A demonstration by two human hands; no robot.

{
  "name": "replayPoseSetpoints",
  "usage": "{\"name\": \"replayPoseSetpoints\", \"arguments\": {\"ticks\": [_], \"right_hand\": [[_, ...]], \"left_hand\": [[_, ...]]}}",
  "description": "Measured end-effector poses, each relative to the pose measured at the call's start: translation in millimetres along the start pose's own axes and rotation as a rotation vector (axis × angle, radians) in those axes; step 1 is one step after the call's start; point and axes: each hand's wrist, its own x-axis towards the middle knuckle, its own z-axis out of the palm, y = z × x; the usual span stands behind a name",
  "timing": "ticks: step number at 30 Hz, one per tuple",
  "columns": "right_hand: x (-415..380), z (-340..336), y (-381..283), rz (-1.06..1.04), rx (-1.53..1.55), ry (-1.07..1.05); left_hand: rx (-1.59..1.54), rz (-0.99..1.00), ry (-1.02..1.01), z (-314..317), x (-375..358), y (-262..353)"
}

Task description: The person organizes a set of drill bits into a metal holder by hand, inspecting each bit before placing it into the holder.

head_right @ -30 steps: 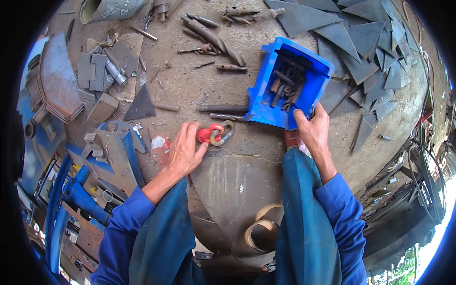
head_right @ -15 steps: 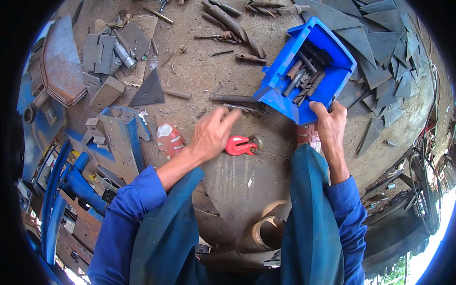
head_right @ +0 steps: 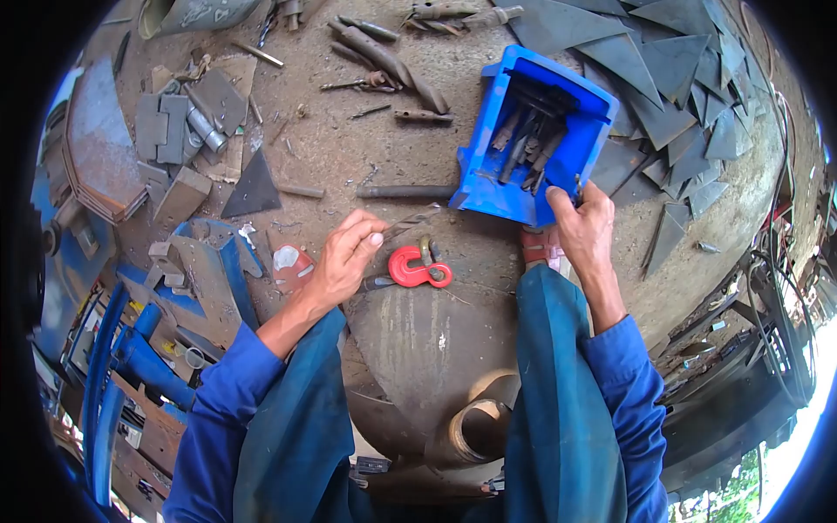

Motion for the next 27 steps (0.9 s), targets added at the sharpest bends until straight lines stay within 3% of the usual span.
{"name": "replayPoseSetpoints", "arguments": {"ticks": [5, 7, 9, 11, 12, 15, 16, 20, 22, 27], "right_hand": [[-8, 0, -29, -0.029, -0.042, 0.048], [-11, 2, -29, -0.002, -0.089, 0.027], [-13, 7, -24, -0.001, -0.077, 0.021], [-15, 7, -31, 0.053, -0.153, -0.02], [-21, 5, -48, 0.15, 0.02, -0.052], [-17, 10, -22, 0.083, 0.028, -0.044], [-16, 8, -25, 0.08, 0.01, -0.055], [-15, 4, -38, 0.029, -0.098, -0.079], [-15, 3, -38, 0.037, -0.084, -0.084], [-13, 5, -35, 0.033, -0.087, -0.091]], "left_hand": [[-0.299, -0.181, -0.064, 5, 8, 33], [-0.316, -0.141, -0.06, 14, 15, 43], [-0.184, 0.079, 0.043, 20, 30, 79], [-0.265, 0.04, -0.097, 22, 43, 113], [-0.172, 0.166, -0.076, 28, 51, 115], [0.007, 0.298, -0.039, 30, 68, 107], [0.002, 0.189, -0.021, 24, 70, 111], [0.139, 0.122, 0.07, -7, 79, 75], [0.433, 0.085, 0.216, -20, 88, 61], [0.601, 0.278, 0.314, -20, 122, 39]]}}
